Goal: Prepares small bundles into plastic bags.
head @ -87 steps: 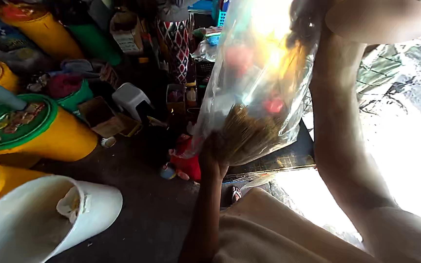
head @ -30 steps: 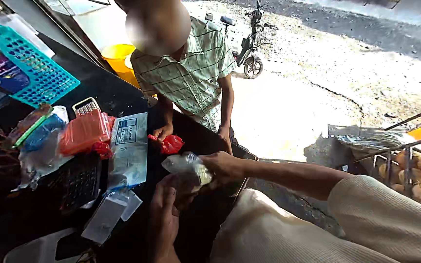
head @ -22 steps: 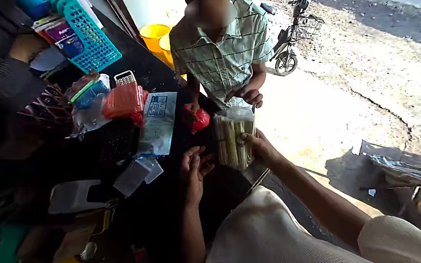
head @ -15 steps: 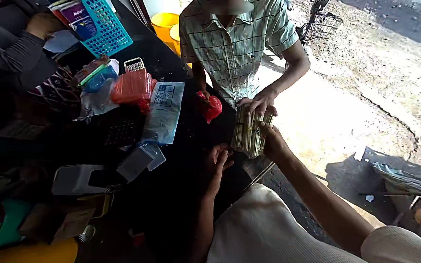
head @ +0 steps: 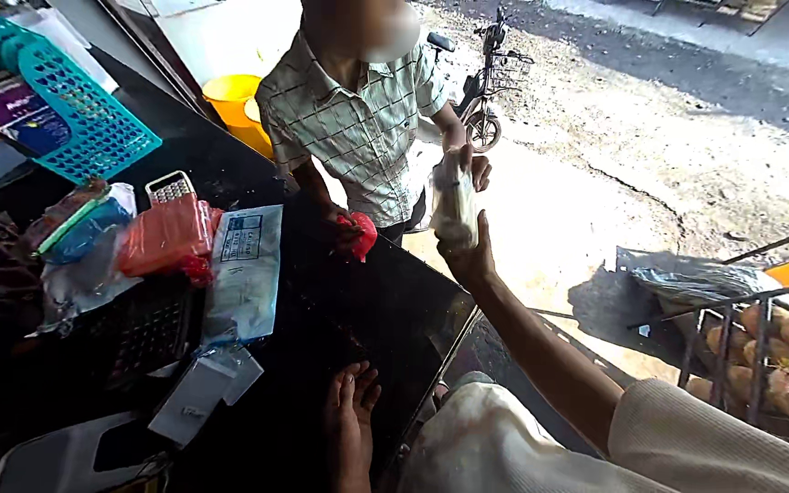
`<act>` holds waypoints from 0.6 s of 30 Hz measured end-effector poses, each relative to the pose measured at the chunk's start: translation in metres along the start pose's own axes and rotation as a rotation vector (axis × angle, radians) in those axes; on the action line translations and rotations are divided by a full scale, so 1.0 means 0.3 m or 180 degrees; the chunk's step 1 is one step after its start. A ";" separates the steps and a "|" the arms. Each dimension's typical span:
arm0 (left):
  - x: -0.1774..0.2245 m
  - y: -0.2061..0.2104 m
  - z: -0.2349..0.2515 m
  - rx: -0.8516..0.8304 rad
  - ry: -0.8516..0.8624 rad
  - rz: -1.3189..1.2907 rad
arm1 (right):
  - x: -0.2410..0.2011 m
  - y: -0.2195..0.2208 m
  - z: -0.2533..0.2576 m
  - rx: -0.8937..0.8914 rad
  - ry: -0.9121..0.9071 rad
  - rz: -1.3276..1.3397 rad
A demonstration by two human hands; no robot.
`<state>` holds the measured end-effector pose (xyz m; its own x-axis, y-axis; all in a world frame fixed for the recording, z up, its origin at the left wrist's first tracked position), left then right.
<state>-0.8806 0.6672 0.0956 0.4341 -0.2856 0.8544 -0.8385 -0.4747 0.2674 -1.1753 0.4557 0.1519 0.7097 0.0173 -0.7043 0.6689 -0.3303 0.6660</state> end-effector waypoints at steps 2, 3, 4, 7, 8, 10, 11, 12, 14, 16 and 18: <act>-0.007 -0.026 -0.013 0.0103 -0.0009 -0.0042 | 0.028 -0.030 0.008 0.0170 0.0320 0.0367; -0.009 -0.044 -0.020 0.0148 -0.0004 -0.0051 | 0.063 -0.044 -0.018 0.0111 0.0518 0.0330; -0.010 -0.065 -0.025 0.0200 0.0008 -0.0055 | 0.110 -0.046 -0.064 -0.0041 0.0749 0.0196; -0.008 -0.134 -0.036 0.0421 0.0050 -0.0036 | 0.281 0.010 -0.313 -0.0947 0.1550 -0.0567; -0.003 -0.159 -0.041 0.0525 0.0082 -0.0034 | 0.343 0.037 -0.417 -0.1334 0.1846 -0.0808; 0.012 -0.208 -0.070 0.0746 0.0187 -0.0092 | 0.448 0.084 -0.628 -0.2167 0.2418 -0.1080; 0.027 -0.236 -0.097 0.0882 0.0272 -0.0132 | 0.485 0.102 -0.722 -0.2643 0.2645 -0.1108; 0.049 -0.273 -0.128 0.1038 0.0376 -0.0152 | 0.514 0.117 -0.802 -0.3118 0.2841 -0.1017; 0.084 -0.354 -0.202 0.1354 0.0570 -0.0117 | 0.546 0.135 -0.907 -0.3831 0.3182 -0.0845; 0.096 -0.436 -0.296 0.1711 0.0720 -0.0157 | 0.571 0.148 -0.934 -0.4173 0.3446 -0.0862; 0.072 -0.518 -0.407 0.1998 0.0808 -0.0216 | 0.610 0.162 -0.911 -0.4257 0.3600 -0.1021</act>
<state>-0.7810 0.8364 0.1268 0.3239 -0.0701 0.9435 -0.4290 -0.8997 0.0804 -0.9525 0.7008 0.1225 -0.0662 0.6886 -0.7221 0.0957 0.7247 0.6823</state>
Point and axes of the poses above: each hand's wrist, its own z-axis towards the middle knuckle, its own y-axis out of the palm, x = y × z, the point moved 6 cm from there along z, towards the middle knuckle, and after that the axes turned 3 degrees about x, right-handed, at the moved point
